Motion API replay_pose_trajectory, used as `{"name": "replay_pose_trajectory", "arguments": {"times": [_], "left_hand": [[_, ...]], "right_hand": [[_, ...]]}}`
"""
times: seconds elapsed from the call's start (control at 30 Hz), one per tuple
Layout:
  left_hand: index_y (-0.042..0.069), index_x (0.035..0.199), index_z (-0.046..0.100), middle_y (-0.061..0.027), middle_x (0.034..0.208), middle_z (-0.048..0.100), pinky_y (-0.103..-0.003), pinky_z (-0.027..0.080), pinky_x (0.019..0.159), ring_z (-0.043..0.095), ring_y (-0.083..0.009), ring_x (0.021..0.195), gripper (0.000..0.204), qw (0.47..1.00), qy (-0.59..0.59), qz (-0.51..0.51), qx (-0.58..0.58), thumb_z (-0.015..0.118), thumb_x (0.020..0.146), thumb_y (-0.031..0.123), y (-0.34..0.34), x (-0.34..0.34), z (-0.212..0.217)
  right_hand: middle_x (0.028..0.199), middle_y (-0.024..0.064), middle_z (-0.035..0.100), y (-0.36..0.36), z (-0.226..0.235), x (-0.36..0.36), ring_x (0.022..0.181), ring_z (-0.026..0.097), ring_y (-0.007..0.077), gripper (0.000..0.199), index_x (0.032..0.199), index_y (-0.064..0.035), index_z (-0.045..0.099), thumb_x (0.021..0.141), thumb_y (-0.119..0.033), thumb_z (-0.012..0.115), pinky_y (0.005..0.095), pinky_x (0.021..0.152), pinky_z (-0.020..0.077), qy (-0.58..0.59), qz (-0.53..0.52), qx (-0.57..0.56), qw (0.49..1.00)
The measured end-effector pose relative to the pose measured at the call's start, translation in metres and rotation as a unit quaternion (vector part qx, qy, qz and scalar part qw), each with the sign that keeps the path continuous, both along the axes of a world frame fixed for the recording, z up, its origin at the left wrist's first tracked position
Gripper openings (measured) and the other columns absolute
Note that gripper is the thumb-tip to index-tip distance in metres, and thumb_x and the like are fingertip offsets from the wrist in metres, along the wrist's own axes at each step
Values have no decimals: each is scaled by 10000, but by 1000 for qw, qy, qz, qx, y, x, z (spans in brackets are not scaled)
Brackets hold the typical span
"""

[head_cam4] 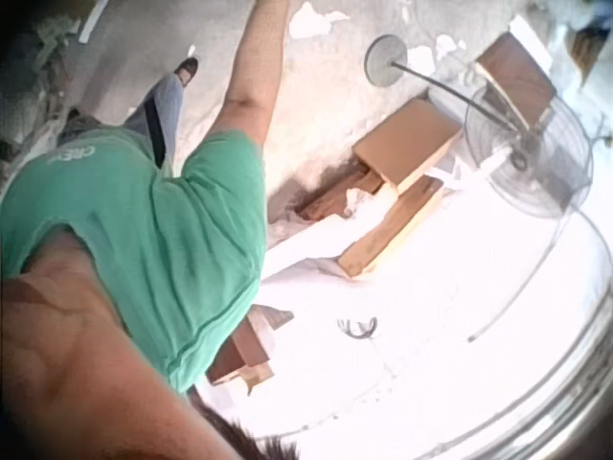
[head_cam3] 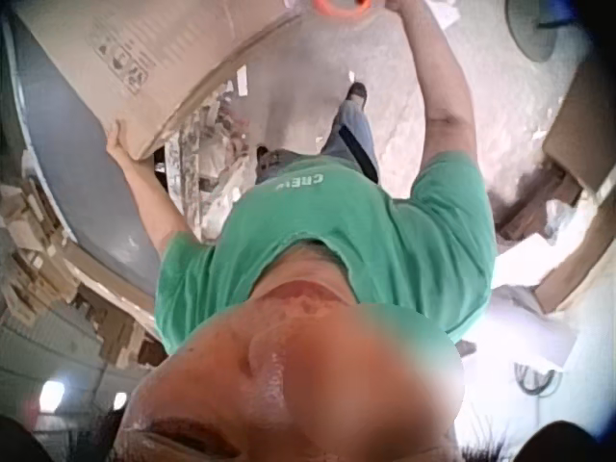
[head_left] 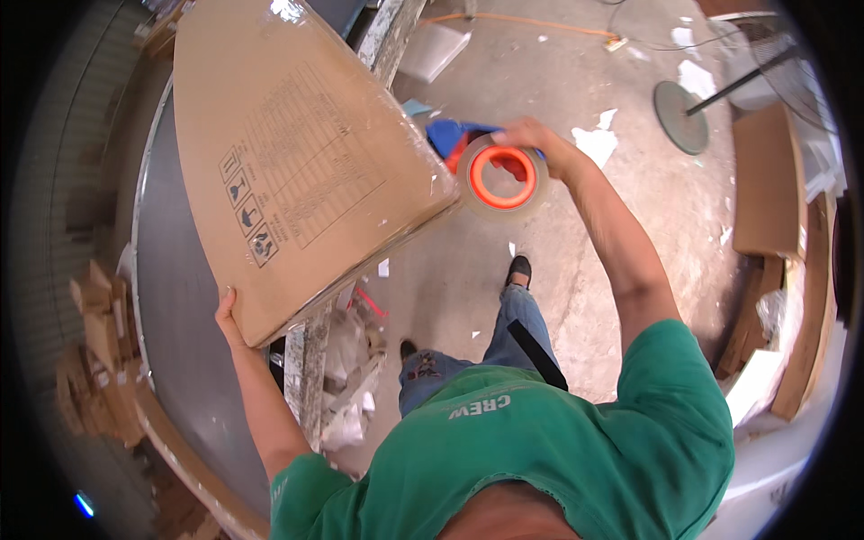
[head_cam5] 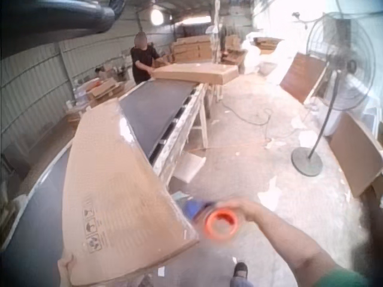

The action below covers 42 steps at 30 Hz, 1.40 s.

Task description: The person uses a tape dispenser to seal cardboard boxes on a conveyor belt, applying tape across the seams and edges of the packages.

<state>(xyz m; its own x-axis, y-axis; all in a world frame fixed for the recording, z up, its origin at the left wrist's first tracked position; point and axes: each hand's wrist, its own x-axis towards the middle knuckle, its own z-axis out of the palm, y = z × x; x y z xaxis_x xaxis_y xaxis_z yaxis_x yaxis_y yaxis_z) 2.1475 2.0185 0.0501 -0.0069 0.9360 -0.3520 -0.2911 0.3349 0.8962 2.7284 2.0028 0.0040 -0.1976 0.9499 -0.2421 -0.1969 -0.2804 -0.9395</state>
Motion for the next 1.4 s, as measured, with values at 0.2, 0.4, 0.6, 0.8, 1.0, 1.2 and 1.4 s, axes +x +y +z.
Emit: {"name": "replay_pose_trajectory", "arguments": {"times": [0.2, 0.4, 0.6, 0.8, 1.0, 1.2, 1.4], "left_hand": [[-10, 1291, 507, -182, 1230, 601, -457, 502, 942, 601, -342, 1091, 579, 994, -40, 75, -64, 592, 820, 317, -19, -5, 4], [3, 1329, 485, -160, 1264, 581, -424, 479, 967, 584, -304, 1125, 514, 998, -50, 41, -12, 535, 897, 277, 6, 80, -15], [3, 1319, 480, -138, 1227, 594, -393, 480, 956, 594, -285, 1099, 526, 994, 28, 98, 37, 565, 852, 230, 0, 137, -8], [19, 1332, 471, -141, 1251, 576, -410, 482, 954, 585, -299, 1117, 567, 998, -11, 57, -10, 557, 817, 241, 26, 135, -14], [-12, 1352, 448, -189, 1314, 547, -475, 427, 1025, 547, -348, 1183, 577, 984, -149, 93, 23, 512, 872, 302, 8, 205, -3], [-14, 1411, 368, -205, 1434, 407, -434, 305, 1099, 397, -327, 1324, 682, 991, 39, 95, 82, 581, 884, 362, 37, 397, -18], [17, 1443, 334, -245, 1479, 305, -454, 236, 1124, 295, -394, 1363, 750, 544, 633, -169, 525, 634, 893, 429, 120, 401, 15]], "right_hand": [[1182, 141, 660, -122, -32, -68, 991, 635, 224, 649, 1289, -65, 601, 721, -291, 819, 365, 920, 466, -17, 41, 119, 992], [1069, 127, 698, 2, -27, -7, 901, 636, 168, 528, 1228, -36, 639, 783, -304, 734, 320, 805, 496, 99, 311, 82, 942], [1169, 166, 662, -3, 8, 136, 993, 656, 212, 511, 1159, 69, 640, 848, -336, 645, 317, 896, 506, -26, 153, -6, 988], [770, 9, 635, 116, 72, 137, 701, 582, 67, 308, 878, -25, 672, 879, -332, 645, 222, 627, 481, -49, 37, 22, 998], [1103, 139, 679, 0, 50, 135, 1064, 608, 216, 483, 1164, 25, 657, 832, -327, 671, 341, 947, 459, -2, -60, -1, 998], [1104, 94, 656, 79, 60, 221, 985, 643, 200, 412, 1191, -1, 602, 936, -320, 553, 352, 897, 522, 130, -313, -29, 940], [1034, 51, 661, 37, 56, 175, 943, 615, 136, 409, 1163, -21, 619, 923, -348, 575, 292, 870, 492, 14, -263, 70, 962]]}}
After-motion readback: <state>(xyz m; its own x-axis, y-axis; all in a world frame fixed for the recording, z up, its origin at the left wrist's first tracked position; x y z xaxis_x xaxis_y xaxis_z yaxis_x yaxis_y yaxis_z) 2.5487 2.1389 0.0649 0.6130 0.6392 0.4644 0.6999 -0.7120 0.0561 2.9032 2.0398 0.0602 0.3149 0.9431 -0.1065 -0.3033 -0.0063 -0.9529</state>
